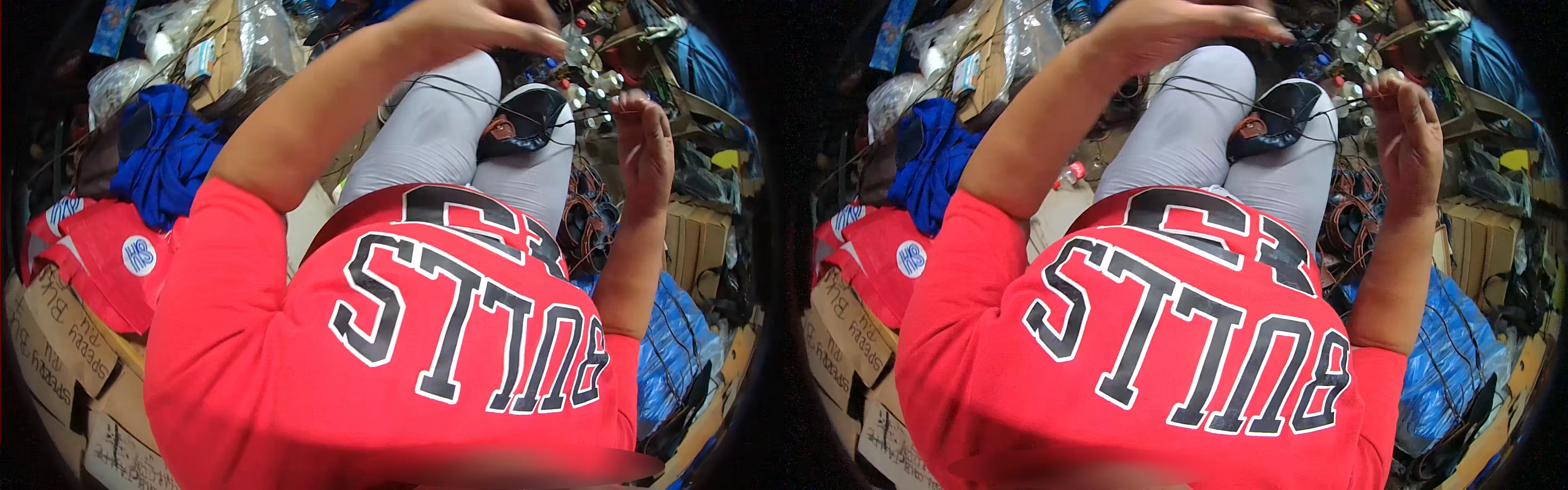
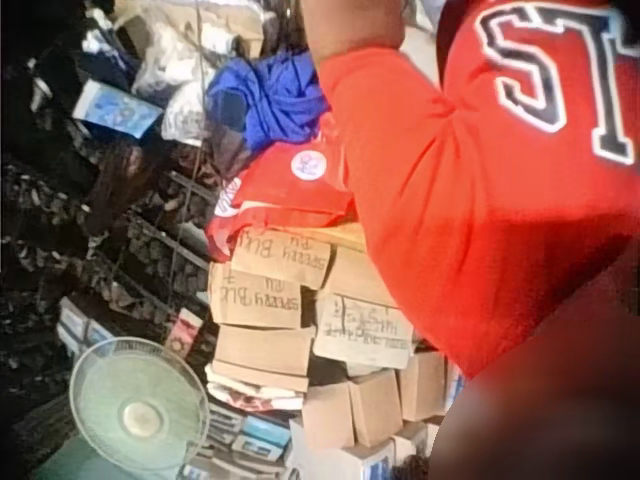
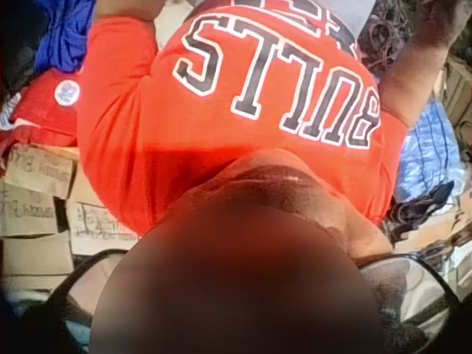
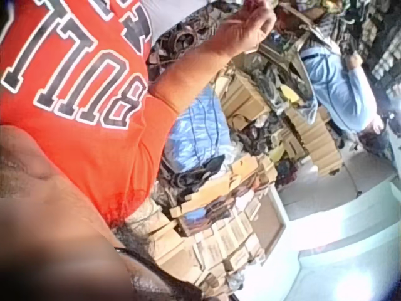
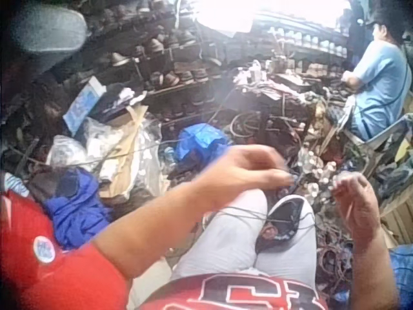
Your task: Hand-sewing or stitching the upper component of a leather shoe.
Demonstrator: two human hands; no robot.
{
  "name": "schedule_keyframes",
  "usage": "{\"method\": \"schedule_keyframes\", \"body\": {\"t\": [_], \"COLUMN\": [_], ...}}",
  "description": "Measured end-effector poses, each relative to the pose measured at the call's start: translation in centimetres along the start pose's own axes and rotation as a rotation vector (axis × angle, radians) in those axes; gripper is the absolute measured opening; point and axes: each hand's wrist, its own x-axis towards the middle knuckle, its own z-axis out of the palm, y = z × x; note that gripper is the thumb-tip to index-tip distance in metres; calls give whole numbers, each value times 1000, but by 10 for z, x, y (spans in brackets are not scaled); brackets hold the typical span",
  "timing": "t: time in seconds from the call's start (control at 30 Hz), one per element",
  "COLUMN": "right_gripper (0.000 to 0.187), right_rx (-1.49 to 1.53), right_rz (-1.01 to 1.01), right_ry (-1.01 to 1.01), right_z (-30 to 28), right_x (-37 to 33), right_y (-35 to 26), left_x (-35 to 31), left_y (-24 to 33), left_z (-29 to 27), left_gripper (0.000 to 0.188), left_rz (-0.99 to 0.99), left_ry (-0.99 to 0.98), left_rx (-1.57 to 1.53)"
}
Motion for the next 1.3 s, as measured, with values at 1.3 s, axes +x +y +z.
{"method": "schedule_keyframes", "body": {"t": [1.3], "right_gripper": [22], "right_rx": [-702], "right_rz": [631], "right_ry": [310], "right_z": [-165], "right_x": [-113], "right_y": [8], "left_x": [-116], "left_y": [-74], "left_z": [-137], "left_gripper": [23], "left_rz": [-536], "left_ry": [373], "left_rx": [450]}}
